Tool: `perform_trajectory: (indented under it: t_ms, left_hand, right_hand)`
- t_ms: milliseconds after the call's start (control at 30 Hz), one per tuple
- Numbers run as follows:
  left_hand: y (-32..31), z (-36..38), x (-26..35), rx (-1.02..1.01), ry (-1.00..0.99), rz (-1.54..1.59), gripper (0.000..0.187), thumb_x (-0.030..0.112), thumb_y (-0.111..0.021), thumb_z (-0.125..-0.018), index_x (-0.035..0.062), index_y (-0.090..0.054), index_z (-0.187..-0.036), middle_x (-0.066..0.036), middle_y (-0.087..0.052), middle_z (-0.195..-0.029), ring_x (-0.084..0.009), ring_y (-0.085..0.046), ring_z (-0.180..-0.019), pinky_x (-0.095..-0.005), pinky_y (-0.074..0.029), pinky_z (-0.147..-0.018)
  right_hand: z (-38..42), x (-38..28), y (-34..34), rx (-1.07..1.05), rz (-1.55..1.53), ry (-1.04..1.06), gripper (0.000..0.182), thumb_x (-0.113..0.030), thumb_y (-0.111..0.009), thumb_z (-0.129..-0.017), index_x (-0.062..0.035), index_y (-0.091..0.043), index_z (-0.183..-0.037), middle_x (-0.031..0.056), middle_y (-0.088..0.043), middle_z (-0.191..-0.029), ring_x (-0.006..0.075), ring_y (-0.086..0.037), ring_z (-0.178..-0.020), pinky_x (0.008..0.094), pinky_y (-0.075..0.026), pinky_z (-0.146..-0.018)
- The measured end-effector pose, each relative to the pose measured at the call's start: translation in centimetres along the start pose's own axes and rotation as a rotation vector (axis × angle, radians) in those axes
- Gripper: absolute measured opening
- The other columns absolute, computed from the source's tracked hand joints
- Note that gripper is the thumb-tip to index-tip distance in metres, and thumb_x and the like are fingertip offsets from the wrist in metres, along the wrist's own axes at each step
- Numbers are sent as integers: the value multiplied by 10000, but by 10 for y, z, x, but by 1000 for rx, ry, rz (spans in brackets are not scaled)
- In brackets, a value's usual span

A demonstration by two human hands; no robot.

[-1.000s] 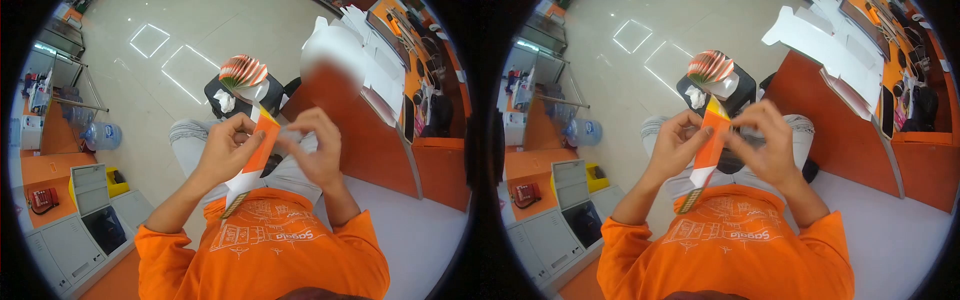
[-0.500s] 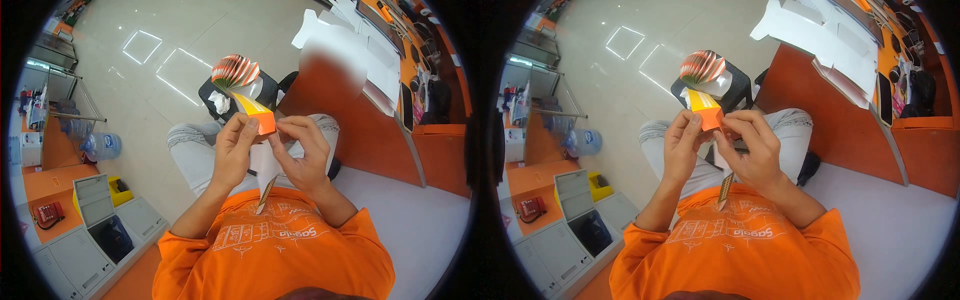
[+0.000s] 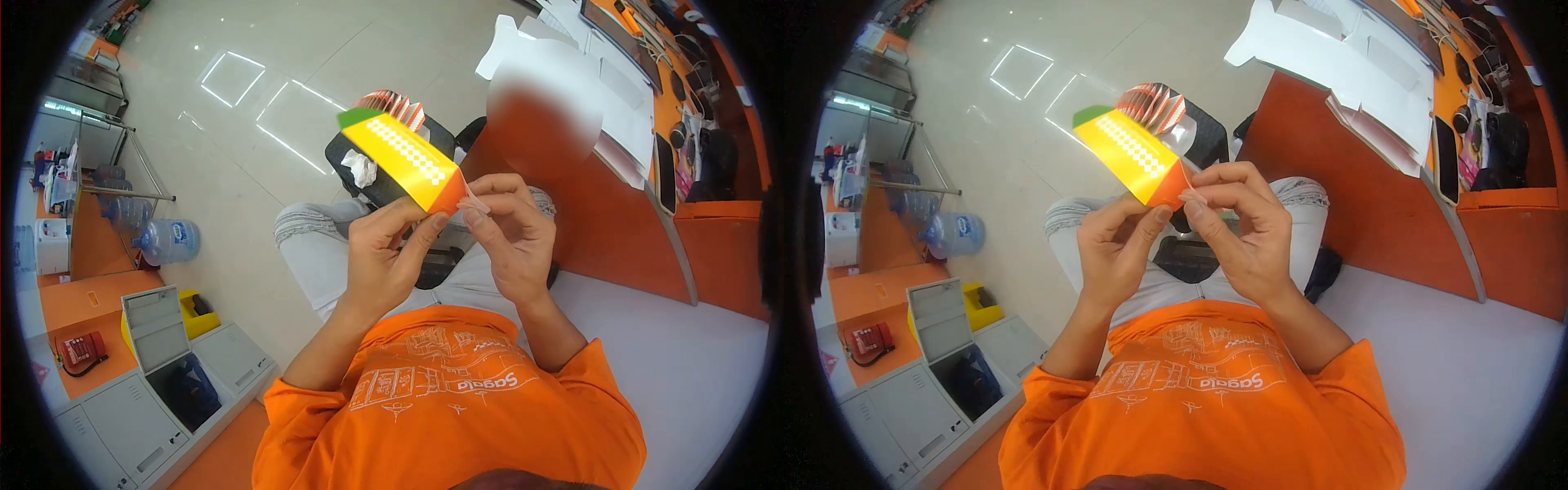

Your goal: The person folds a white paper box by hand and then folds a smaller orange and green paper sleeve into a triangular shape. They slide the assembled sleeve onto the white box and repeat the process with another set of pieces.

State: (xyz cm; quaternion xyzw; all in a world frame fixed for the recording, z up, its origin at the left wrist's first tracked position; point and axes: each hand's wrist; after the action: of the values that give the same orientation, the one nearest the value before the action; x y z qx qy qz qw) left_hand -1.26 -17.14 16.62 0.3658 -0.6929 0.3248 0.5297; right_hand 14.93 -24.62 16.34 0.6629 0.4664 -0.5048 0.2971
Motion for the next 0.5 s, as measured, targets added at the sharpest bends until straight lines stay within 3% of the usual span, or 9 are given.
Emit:
perform_trajectory:
  t_ms: [133,267,333,500]
  left_hand:
    - [6,-3,7,-87,-78,-210,71,-40,-752,-914,-65,-757,-980,-112,-762,-876,-115,-675,-736,-243,-512,-669]
    - [7,-3,2,-86,-83,-103,71,-38,-765,-899,-52,-773,-968,-100,-771,-869,-124,-692,-722,-234,-511,-659]
    - [10,-6,9,-113,-76,-88,81,-26,-780,-892,-41,-783,-972,-102,-781,-885,-126,-717,-734,-223,-517,-654]
    - [14,-14,11,-170,-117,-82,89,-17,-794,-882,-30,-794,-970,-107,-788,-853,-124,-729,-715,-218,-523,-622]
  right_hand:
    - [1,-6,6,-59,12,18,122,8,-778,-916,19,-787,-1037,82,-650,-1094,107,-620,-938,242,-510,-772]
    - [1,-11,6,-38,-77,-55,138,37,-790,-891,13,-795,-1027,73,-663,-1046,114,-628,-898,238,-511,-751]
    - [-2,-11,9,-91,-17,57,152,43,-801,-874,13,-794,-1023,67,-668,-999,116,-630,-867,233,-507,-725]
    - [-2,-18,7,-65,81,90,125,33,-815,-863,13,-785,-983,70,-673,-975,116,-633,-858,229,-502,-716]
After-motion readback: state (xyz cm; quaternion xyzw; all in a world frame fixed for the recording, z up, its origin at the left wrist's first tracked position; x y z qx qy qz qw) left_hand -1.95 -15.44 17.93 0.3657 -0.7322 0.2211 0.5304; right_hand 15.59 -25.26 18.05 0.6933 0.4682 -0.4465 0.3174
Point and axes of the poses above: each hand's wrist, its own z-axis away from the middle knuckle, its own y-axis out of the back of the hand, x = y × z
